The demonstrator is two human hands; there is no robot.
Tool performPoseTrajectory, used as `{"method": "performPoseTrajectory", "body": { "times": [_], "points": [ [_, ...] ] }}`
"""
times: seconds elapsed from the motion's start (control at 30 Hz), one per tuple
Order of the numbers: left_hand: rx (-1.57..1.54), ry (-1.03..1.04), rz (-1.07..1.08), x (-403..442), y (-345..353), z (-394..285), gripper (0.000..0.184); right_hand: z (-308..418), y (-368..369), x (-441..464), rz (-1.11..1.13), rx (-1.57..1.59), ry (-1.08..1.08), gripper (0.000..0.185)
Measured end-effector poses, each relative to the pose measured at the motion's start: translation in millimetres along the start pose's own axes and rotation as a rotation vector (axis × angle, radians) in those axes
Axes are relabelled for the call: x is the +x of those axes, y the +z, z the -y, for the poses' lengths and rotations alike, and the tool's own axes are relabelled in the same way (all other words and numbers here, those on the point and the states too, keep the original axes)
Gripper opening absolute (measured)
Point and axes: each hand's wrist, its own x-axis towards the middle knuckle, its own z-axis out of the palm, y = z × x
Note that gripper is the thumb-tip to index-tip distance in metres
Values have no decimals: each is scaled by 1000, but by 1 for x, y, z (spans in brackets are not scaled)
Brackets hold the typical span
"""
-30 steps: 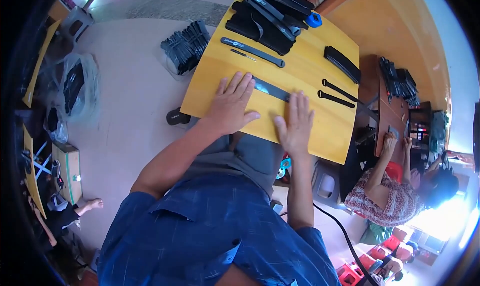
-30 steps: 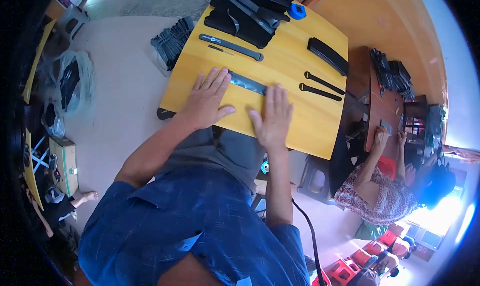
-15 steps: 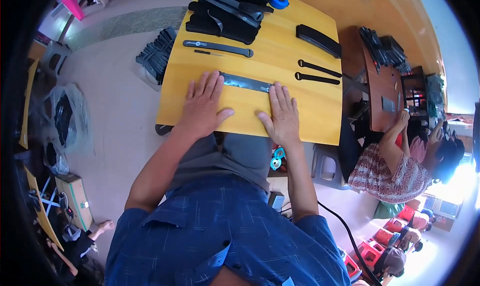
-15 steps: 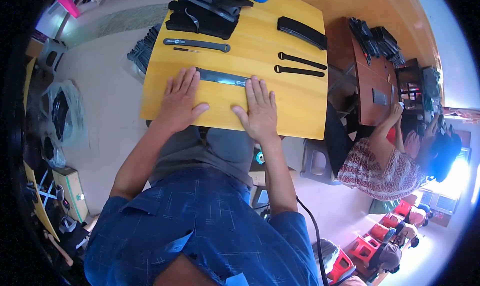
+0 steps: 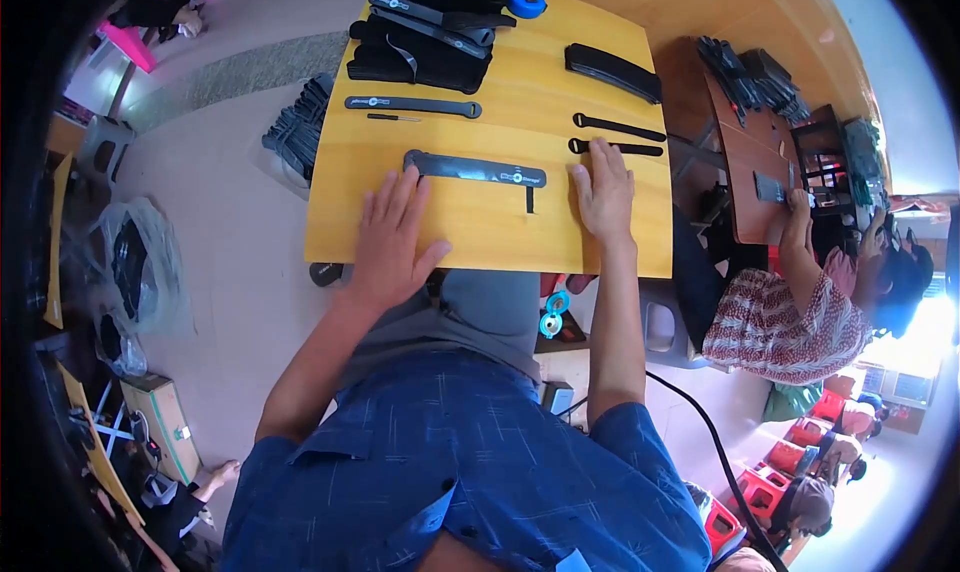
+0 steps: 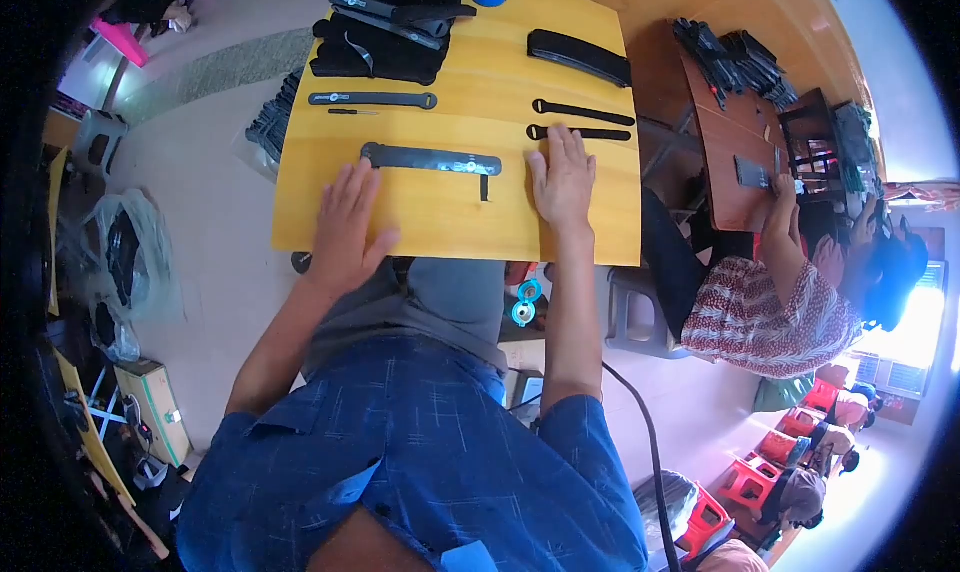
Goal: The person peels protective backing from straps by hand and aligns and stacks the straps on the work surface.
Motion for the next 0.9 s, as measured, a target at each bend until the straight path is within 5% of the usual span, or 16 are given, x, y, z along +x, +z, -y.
{"method": "performPoseTrajectory", "body": {
  "times": [0.23,0.53,0.67,0.73,0.9],
  "points": [
    [-159,105,-44,-27,2,-26,72,19,-26,-48,-42,35,-18,44],
    [-229,191,-61,-14,-1,-44,61,44,-59,-111,63,169,-2,63],
    [-250,202,-51,-16,-4,-52,57,49,-61,-115,78,194,-107,57],
    [-263,202,-53,-17,-2,-54,57,49,-52,-122,26,163,-159,38],
    [-297,220,-69,-20,1,-59,56,59,-46,-132,-58,185,-267,21]
  ]
}}
